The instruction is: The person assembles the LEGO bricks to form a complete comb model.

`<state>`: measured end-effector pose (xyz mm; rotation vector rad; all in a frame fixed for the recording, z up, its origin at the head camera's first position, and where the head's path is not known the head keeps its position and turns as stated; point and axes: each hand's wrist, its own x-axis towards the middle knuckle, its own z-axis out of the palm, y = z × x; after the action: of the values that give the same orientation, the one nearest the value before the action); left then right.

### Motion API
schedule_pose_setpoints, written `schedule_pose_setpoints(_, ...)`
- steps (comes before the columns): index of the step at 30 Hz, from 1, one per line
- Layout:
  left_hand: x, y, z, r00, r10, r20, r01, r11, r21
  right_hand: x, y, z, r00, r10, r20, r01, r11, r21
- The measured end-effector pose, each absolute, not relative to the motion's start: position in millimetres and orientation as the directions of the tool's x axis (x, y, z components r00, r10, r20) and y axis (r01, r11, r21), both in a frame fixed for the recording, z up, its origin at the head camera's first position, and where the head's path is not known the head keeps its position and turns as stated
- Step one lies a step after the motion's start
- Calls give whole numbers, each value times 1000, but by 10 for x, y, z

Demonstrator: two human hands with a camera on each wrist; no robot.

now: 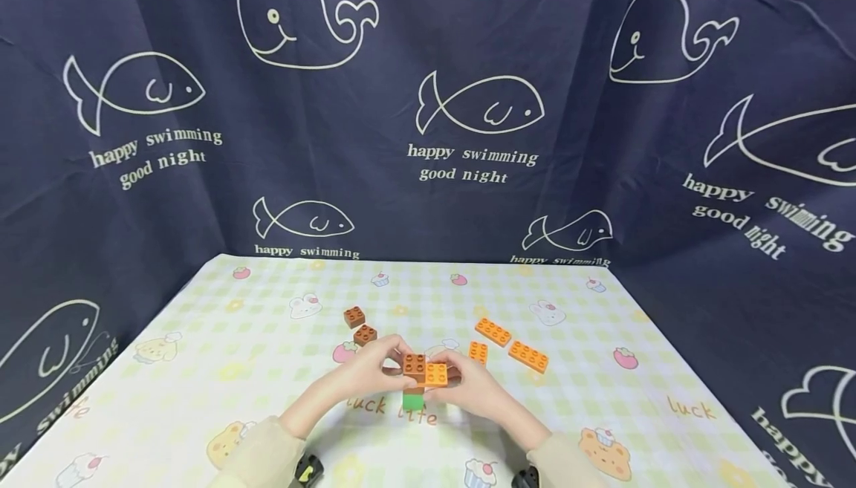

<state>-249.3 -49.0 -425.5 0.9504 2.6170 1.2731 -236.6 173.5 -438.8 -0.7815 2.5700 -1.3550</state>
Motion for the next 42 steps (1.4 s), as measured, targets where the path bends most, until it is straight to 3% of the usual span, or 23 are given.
schedule_pose_setpoints(8,-2496,-489,-4257,-807,561,184,484,450,750,-2371,1767,-4358,-815,-563,137,-454,472,-756)
schedule_pose_setpoints(12,-2485,-494,-4272,-809,558,185,483,451,751,-2367,1749,-4353,-822,-557,118,-451,510,-733)
schedule_pose_setpoints(23,-2468,-508,-4284,-803,567,184,486,444,753,-2398,1732,-4346,-882,-370,293,-467,597,-652)
schedule_pose_setpoints(34,-2474,-520,-4284,-803,571,169,486,465,740,-2524,1815,-4207,-942,-201,271,-334,667,-666)
schedule_pose_setpoints(42,-2471,-515,-4279,-802,573,168,488,467,737,-2610,1867,-4184,-941,-161,299,-323,694,-643)
